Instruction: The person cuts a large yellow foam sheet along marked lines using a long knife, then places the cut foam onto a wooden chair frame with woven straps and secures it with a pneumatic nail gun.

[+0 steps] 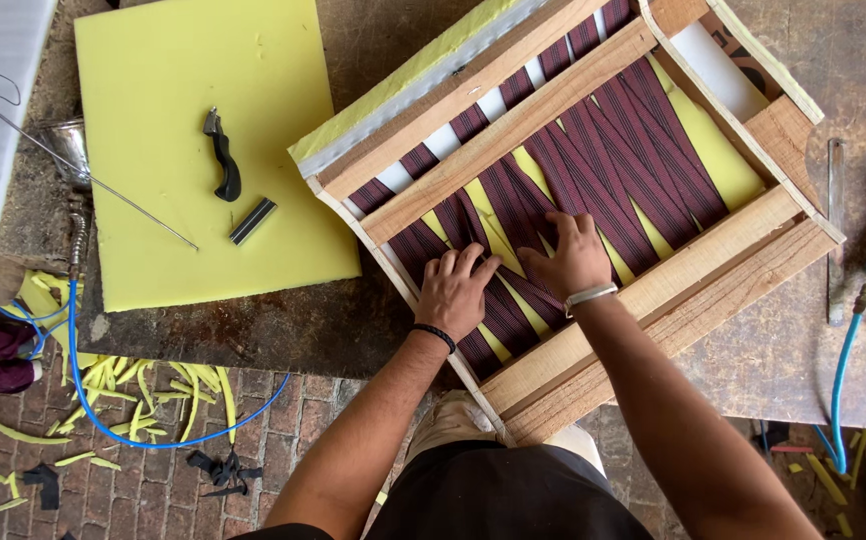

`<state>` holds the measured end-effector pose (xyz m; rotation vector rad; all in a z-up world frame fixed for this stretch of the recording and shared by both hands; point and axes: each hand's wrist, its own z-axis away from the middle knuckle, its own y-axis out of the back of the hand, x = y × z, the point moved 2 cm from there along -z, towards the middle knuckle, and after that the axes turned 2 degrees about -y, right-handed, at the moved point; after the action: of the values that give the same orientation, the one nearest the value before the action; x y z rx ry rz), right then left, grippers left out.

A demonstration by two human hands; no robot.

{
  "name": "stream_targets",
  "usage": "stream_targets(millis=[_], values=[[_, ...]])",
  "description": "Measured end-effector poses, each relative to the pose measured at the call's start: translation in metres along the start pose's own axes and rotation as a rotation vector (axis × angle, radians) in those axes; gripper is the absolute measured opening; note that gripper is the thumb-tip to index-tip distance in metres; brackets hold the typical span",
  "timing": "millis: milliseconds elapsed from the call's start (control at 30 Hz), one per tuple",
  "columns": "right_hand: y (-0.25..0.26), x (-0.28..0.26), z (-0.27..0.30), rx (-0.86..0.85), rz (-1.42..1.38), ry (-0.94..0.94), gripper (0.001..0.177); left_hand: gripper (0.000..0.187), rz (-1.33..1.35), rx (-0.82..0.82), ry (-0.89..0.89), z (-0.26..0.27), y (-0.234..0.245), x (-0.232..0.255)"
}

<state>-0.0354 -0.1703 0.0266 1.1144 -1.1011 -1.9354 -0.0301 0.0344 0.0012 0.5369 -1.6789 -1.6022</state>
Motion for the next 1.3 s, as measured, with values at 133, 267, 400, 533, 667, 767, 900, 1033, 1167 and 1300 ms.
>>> stream_targets(millis=[133, 267, 400, 533, 667, 767, 900, 1033, 1167, 1300], values=[[0.02, -0.019, 0.0, -0.148, 0.075, -0.095, 0.119, 0.064, 0.001, -0.026, 0.003, 0.0, 0.002, 0.002], [0.024, -0.022, -0.001, -0.126, 0.058, -0.066, 0.108, 0.07, 0.042, 0.007, 0.004, 0.0, 0.002, 0.001], [0.013, -0.009, -0.002, -0.142, 0.098, -0.017, 0.1, 0.067, -0.009, 0.08, -0.009, 0.004, 0.0, -0.001], [0.004, 0.006, -0.01, -0.143, 0.038, -0.013, 0.093, 0.065, 0.066, 0.021, 0.065, -0.002, -0.001, -0.004], [-0.007, 0.014, 0.001, -0.106, 0.01, 0.087, 0.089, 0.063, 0.105, 0.016, 0.075, -0.001, 0.002, -0.006], [-0.02, 0.023, 0.021, -0.137, 0.06, 0.084, 0.077, 0.06, 0.149, 0.016, 0.094, -0.002, 0.002, -0.005], [-0.029, 0.033, 0.048, -0.106, 0.141, 0.27, 0.072, 0.058, 0.215, 0.013, 0.112, -0.004, 0.002, -0.005], [-0.038, 0.036, 0.064, -0.047, 0.113, 0.241, 0.068, 0.057, 0.202, 0.052, 0.092, -0.002, 0.004, -0.007], [-0.038, 0.037, 0.07, -0.009, 0.116, 0.206, 0.065, 0.052, 0.234, 0.054, 0.097, 0.002, 0.003, -0.006], [-0.039, 0.035, 0.069, 0.02, 0.07, 0.161, 0.062, 0.047, 0.256, 0.056, 0.108, 0.001, 0.002, -0.009]])
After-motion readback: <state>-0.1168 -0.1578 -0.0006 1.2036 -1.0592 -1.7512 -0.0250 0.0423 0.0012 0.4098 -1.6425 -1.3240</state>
